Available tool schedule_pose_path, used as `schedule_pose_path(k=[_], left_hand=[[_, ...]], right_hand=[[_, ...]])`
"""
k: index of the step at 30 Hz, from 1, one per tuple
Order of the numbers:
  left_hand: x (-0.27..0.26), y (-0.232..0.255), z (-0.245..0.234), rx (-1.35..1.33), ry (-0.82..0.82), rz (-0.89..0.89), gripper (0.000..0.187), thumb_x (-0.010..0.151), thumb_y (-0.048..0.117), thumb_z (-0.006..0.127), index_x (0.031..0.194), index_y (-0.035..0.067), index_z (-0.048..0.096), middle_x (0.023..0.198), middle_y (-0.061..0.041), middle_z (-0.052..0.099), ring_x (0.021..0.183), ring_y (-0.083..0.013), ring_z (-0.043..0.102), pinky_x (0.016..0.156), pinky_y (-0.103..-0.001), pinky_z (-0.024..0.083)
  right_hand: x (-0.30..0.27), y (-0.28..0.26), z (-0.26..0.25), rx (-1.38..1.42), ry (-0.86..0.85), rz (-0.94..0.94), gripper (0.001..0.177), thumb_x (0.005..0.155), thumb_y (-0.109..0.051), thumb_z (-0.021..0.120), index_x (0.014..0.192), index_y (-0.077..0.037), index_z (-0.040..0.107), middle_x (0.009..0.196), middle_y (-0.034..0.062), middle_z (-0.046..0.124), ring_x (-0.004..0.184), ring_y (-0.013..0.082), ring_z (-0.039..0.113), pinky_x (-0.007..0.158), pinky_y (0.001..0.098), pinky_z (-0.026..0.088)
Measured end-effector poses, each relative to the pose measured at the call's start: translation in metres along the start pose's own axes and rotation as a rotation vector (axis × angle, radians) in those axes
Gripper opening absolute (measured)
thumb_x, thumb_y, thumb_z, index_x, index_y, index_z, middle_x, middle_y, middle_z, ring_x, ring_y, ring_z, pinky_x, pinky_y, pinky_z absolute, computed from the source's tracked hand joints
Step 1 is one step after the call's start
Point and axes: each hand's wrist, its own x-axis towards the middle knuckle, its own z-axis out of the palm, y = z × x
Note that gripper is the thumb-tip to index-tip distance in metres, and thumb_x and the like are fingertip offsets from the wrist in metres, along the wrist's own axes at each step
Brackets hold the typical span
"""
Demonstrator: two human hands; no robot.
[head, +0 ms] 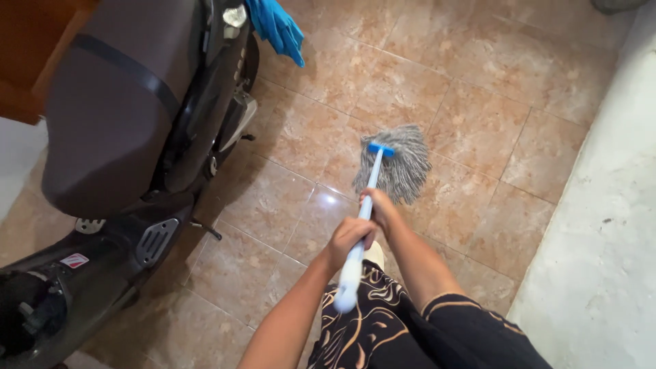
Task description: Mop the tiled floor in a room containing a parked scooter and a shoe rack.
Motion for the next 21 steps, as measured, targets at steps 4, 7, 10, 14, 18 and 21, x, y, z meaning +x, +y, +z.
schedule_pose_path(k=[4,7,10,14,18,21], left_hand=[[-0.028,0.036,-0.015,-0.174,0.047,-0.256,0.044,0.105,0.024,0.039,0.071,0.000,0.051,0.065,-0.009,0.050,0.061,-0.0187,0.047,0.060,-0.032,0.039],[-0.040,0.063,-0.015,0.062,0.049,-0.114,0.043,0.107,0.026,0.040,0.074,-0.001,0.050,0.067,-0.007,0.052,0.062,-0.0165,0.052,0.062,-0.031,0.043],[-0.043,0.078,-0.013,-0.018,0.143,-0.271,0.047,0.104,0.029,0.039,0.068,0.001,0.049,0.064,-0.005,0.051,0.060,-0.0151,0.049,0.062,-0.031,0.041],[-0.048,0.054,-0.020,-0.214,0.318,-0.434,0.049,0.101,0.032,0.043,0.063,0.002,0.051,0.059,-0.005,0.050,0.056,-0.0149,0.047,0.055,-0.032,0.037],[-0.040,0.062,-0.046,-0.284,0.365,-0.335,0.051,0.103,0.038,0.041,0.065,0.006,0.048,0.061,-0.002,0.047,0.058,-0.0122,0.042,0.058,-0.030,0.034],[-0.056,0.032,-0.062,-0.318,0.322,-0.367,0.050,0.102,0.036,0.041,0.064,0.005,0.049,0.060,-0.005,0.048,0.055,-0.0152,0.044,0.055,-0.031,0.036]], right_hand=[[-0.041,0.034,0.048,0.072,-0.073,0.083,0.005,0.087,-0.009,0.060,0.087,-0.006,0.057,0.068,0.0039,0.059,0.055,0.0152,0.056,0.051,0.0289,0.050],[-0.050,0.069,0.066,0.095,-0.139,0.103,0.006,0.089,-0.006,0.061,0.089,-0.003,0.055,0.067,0.0045,0.058,0.055,0.0149,0.057,0.052,0.0275,0.050],[-0.067,0.080,0.083,0.051,-0.125,0.230,0.009,0.088,-0.010,0.063,0.089,-0.004,0.056,0.067,0.0033,0.058,0.054,0.0139,0.055,0.050,0.0262,0.048],[-0.056,0.074,0.098,-0.062,-0.205,0.170,0.008,0.083,-0.009,0.062,0.086,-0.005,0.057,0.067,0.0045,0.060,0.054,0.0146,0.058,0.050,0.0274,0.049],[-0.009,0.087,0.109,-0.067,-0.229,0.116,0.008,0.082,-0.008,0.063,0.083,-0.002,0.058,0.067,0.0059,0.061,0.054,0.0148,0.058,0.050,0.0278,0.050],[-0.017,0.075,0.131,-0.001,-0.150,0.100,0.007,0.080,-0.007,0.064,0.085,-0.005,0.059,0.068,0.0054,0.062,0.053,0.0155,0.058,0.050,0.0288,0.048]])
